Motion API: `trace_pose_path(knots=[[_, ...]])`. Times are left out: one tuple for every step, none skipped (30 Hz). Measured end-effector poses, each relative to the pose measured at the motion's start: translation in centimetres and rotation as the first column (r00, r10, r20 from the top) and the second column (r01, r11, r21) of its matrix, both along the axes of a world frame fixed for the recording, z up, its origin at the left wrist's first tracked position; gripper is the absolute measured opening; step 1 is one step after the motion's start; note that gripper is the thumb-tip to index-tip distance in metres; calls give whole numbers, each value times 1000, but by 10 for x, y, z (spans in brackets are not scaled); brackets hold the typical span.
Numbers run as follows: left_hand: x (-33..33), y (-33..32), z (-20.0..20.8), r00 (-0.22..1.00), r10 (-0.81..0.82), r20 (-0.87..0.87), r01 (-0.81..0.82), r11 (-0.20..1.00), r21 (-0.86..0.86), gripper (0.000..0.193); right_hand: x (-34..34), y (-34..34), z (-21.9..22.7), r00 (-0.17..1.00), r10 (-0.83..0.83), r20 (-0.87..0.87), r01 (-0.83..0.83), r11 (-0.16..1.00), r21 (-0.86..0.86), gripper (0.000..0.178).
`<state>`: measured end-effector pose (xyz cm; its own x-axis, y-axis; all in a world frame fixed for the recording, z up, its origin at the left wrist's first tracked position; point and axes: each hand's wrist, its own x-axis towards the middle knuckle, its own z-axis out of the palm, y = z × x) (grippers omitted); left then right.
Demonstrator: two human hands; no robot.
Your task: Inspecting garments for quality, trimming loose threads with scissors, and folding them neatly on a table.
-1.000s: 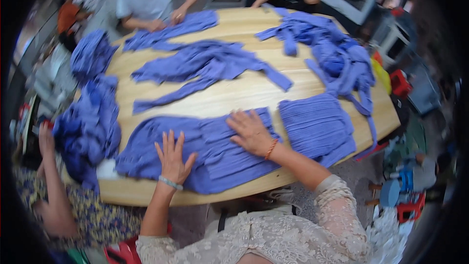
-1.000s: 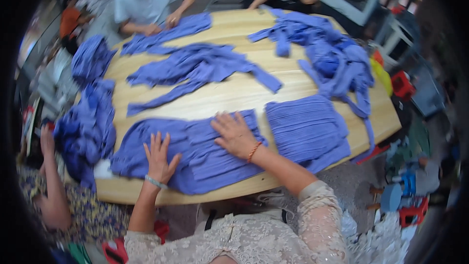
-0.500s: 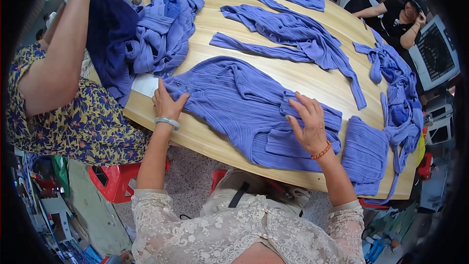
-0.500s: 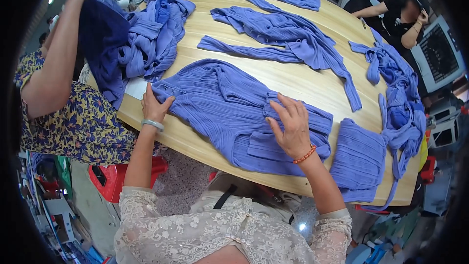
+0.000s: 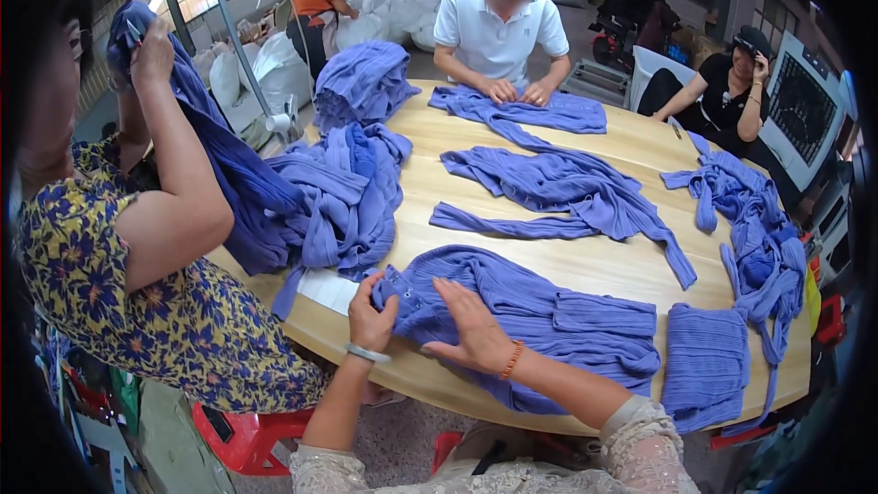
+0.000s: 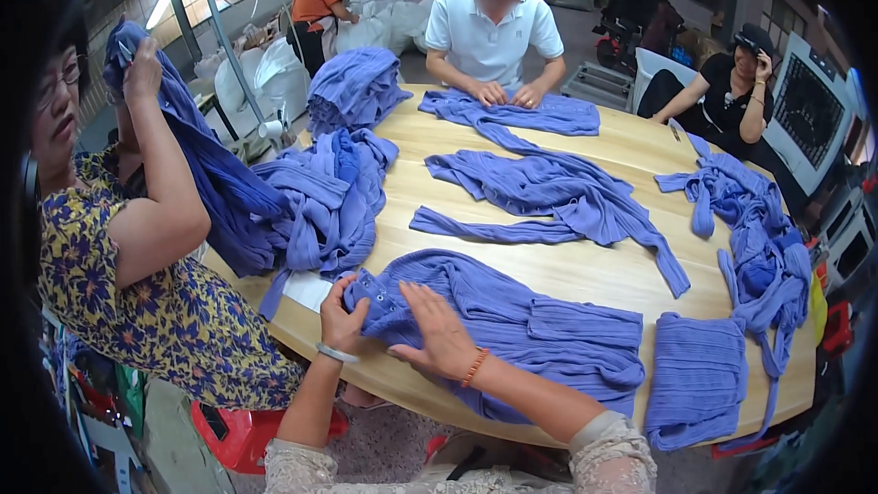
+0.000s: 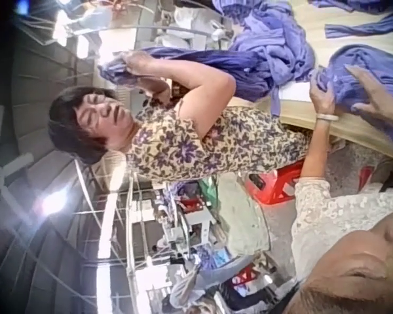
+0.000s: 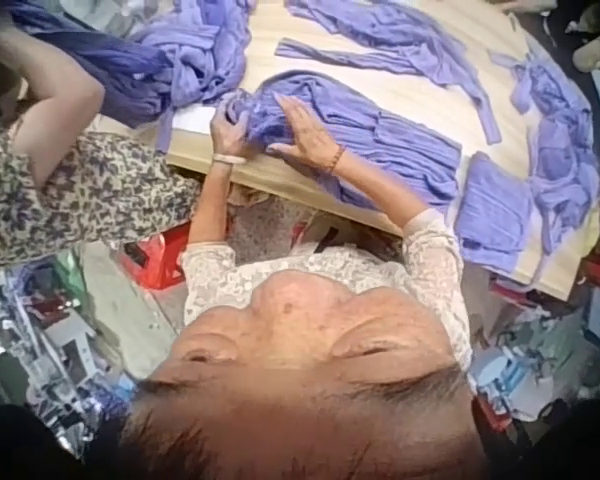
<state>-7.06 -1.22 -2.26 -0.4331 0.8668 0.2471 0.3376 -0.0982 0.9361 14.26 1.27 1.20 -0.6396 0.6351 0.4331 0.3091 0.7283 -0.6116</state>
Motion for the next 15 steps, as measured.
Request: trace_pose_path(knots=[[6,2,8,1000,-28,-8,28,999,16,40,-15,3,-4,1000,-9,-13,8,1000,-23,102],[12,3,17,998,-56,-15,56,998,28,40,-27,6,-2,998,-22,-64,19,998,-54,102],[17,7,21,994,-91,-56,94,994,52,41,-38,10,-2,993,-44,-112,34,995,-92,102],[22,11,26,992,-127,-16,128,990,55,41,-49,16,-7,979,-88,-186,69,992,-104,98],[28,18,30,984,-177,28,175,983,53,41,-60,28,-17,961,-115,-252,81,987,-141,96],[28,24,30,984,-173,-40,174,984,36,42,-68,35,-25,938,-155,-310,100,977,-187,93],[33,26,40,983,-154,-105,161,985,67,42,-73,38,-26,921,-186,-342,115,969,-218,90],[33,29,41,980,-140,-138,154,983,97,40,-81,41,-28,903,-194,-383,115,969,-218,87],[35,30,47,983,-182,-27,184,979,90,39,-88,43,-33,876,-223,-427,149,968,-200,86],[29,30,47,980,-175,-96,188,970,151,39,-87,37,-16,879,-215,-425,44,925,-378,86],[31,32,52,971,-181,-159,203,970,135,39,-92,42,-20,806,-219,-549,35,945,-325,82],[36,32,57,954,-176,-242,216,965,151,40,-93,45,-22,784,-249,-569,54,940,-337,79],[40,31,57,947,-165,-277,222,957,188,40,-90,46,-25,786,-252,-565,29,927,-373,73],[45,28,60,919,-160,-360,227,962,153,42,-85,50,-26,743,-261,-616,-14,915,-404,69],[57,28,63,916,-152,-372,238,951,197,44,-78,52,-28,696,-265,-668,-65,903,-425,65]])
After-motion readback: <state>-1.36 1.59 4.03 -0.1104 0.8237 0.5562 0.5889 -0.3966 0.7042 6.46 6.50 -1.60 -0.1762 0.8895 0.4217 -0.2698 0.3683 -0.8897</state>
